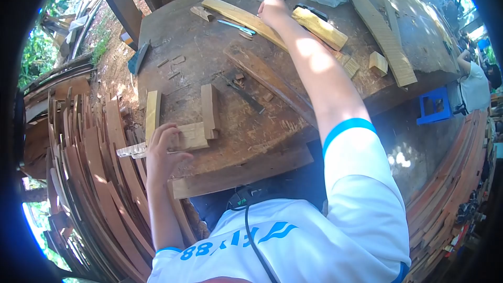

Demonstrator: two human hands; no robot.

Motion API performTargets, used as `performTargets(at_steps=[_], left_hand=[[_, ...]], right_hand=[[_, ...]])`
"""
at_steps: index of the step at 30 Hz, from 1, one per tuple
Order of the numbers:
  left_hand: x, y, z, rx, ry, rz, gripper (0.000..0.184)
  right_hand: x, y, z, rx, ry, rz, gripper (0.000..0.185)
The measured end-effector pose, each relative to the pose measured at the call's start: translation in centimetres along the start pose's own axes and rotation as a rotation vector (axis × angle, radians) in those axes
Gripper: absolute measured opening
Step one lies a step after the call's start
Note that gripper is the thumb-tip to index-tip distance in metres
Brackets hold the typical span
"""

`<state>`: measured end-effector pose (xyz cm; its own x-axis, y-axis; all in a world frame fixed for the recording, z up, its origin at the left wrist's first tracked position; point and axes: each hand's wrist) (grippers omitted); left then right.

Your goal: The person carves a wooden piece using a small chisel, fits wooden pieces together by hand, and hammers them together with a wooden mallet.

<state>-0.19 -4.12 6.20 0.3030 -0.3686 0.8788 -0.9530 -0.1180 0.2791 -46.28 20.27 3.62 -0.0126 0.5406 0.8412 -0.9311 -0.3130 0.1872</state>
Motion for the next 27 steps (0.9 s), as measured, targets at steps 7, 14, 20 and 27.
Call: performTargets(at_steps=[7,14,20,27], left_hand=[[0.3,-2.7,0.5,0.039,-0.067,-0.128,0.065],[0.7,-3.8,-3.6,0.084,-0.32,-0.402,0.011],[-2.9,-3.2,-11.0,0.243,-0.869,-0.093,0.011],[-5.7,-4.1,-14.0,0.508,-1.048,0.105,0.013]], right_hand=[[-0.7,3.2,1.1,-0.048,-0.308,0.138,0.025],[5.5,-7.9,4.4,0.24,0.307,-0.183,0.014],[8.9,-30.5,10.7,0.411,0.726,0.351,0.016],[5.8,-38.5,8.5,-0.062,0.999,0.298,0.023]])
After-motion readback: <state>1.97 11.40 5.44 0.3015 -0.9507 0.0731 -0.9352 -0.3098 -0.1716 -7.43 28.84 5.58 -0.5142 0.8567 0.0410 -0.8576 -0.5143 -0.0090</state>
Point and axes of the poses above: each hand's wrist, its own y-axis towards the middle knuckle, its own x-axis out of the back of the hand, z = x × y, and after that the axes turned 3 degrees about -z, right-handed
